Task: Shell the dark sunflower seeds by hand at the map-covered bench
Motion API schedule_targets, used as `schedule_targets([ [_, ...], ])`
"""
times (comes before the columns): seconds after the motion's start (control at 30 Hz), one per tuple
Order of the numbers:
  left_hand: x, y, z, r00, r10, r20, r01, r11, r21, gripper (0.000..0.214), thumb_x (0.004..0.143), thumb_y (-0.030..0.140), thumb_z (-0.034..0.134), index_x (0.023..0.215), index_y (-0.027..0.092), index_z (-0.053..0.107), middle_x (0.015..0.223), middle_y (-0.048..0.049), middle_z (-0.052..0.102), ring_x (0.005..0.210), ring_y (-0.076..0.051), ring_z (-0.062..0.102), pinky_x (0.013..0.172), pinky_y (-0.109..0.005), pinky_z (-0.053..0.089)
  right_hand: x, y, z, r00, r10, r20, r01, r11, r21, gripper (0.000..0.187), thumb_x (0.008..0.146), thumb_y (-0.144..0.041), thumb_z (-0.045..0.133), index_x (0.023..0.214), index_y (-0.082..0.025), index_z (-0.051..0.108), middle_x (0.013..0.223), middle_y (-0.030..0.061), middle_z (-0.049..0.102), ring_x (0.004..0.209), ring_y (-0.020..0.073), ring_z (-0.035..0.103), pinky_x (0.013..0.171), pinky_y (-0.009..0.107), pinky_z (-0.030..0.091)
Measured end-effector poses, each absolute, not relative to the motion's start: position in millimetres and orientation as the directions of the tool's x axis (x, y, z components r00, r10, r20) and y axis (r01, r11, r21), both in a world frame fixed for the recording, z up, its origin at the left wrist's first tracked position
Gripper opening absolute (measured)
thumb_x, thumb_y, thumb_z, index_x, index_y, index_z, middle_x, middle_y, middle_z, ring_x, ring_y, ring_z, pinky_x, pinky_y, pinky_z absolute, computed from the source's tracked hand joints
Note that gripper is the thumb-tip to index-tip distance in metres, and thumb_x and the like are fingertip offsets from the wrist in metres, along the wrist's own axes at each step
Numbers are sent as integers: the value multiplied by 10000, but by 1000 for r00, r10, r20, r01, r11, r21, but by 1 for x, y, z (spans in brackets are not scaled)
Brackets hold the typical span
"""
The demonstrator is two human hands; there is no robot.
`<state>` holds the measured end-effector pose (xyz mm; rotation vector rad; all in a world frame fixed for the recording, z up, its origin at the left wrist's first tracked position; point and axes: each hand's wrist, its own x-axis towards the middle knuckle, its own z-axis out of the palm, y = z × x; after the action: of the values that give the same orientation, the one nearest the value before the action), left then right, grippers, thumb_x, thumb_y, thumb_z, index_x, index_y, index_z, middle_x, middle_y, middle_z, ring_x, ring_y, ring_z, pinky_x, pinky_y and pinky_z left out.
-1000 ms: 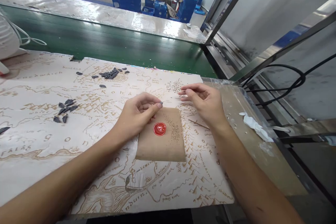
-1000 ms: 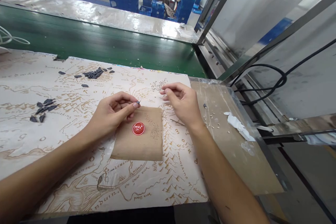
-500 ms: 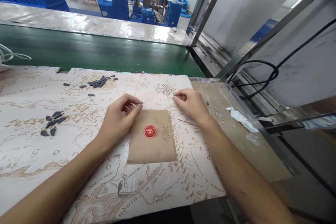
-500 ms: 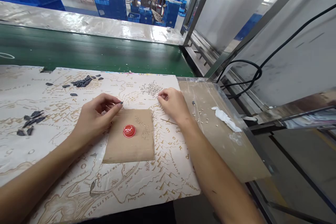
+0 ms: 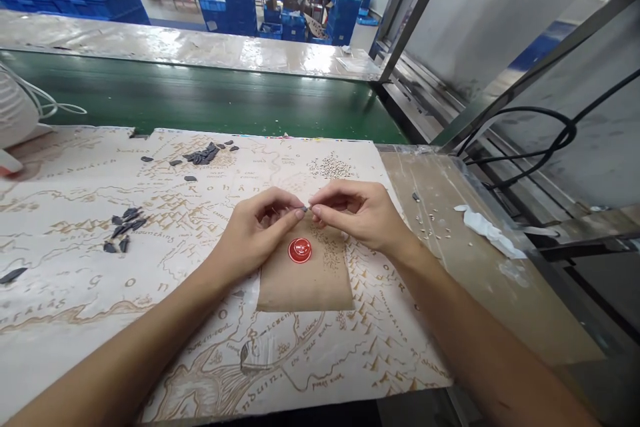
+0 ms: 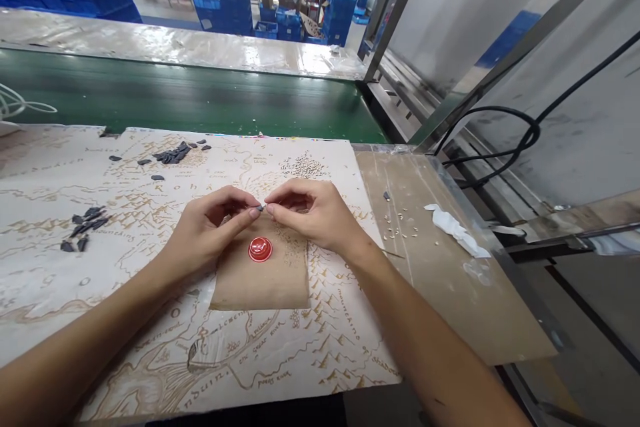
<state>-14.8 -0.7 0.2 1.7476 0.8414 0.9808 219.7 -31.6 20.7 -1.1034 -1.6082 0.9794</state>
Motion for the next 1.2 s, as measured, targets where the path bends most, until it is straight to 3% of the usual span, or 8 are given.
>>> schedule_targets([
  [0.27,-15,-2,3,480,846,232,83,-307,948,161,1042,393,814,1044,233,835,965,-44,820,829,-181,682,734,-328,498,217,-35,25,-212,954,212,192,253,-948,136,989,-358,902,987,-227,864,852,15,839,774,175,790,755,332,665],
  [0.63,-16,0,0,529,838,135,-79,-110,991,155,1018,370,855,1048,219,835,1021,-50,845,927,-178,752,833,-299,550,212,-38,23,-216,925,311,241,360,-902,113,1048,-349,842,1010,-242,843,946,25,852,865,194,807,816,355,669],
  [0.87,-17,1,5,531,836,136,-40,-135,990,144,1002,353,849,1020,211,838,1003,-57,847,905,-187,751,803,-307,561,214,-39,24,-225,909,351,375,413,-830,112,1076,-342,795,1023,-259,847,970,33,854,862,210,783,782,383,625],
  [1.2,-15,1,0,478,855,201,11,-235,972,137,1018,357,847,1028,221,837,955,-39,839,852,-172,739,749,-304,533,208,-39,23,-180,946,271,247,310,-918,109,1030,-351,860,1007,-245,846,960,34,867,875,206,833,842,370,705],
])
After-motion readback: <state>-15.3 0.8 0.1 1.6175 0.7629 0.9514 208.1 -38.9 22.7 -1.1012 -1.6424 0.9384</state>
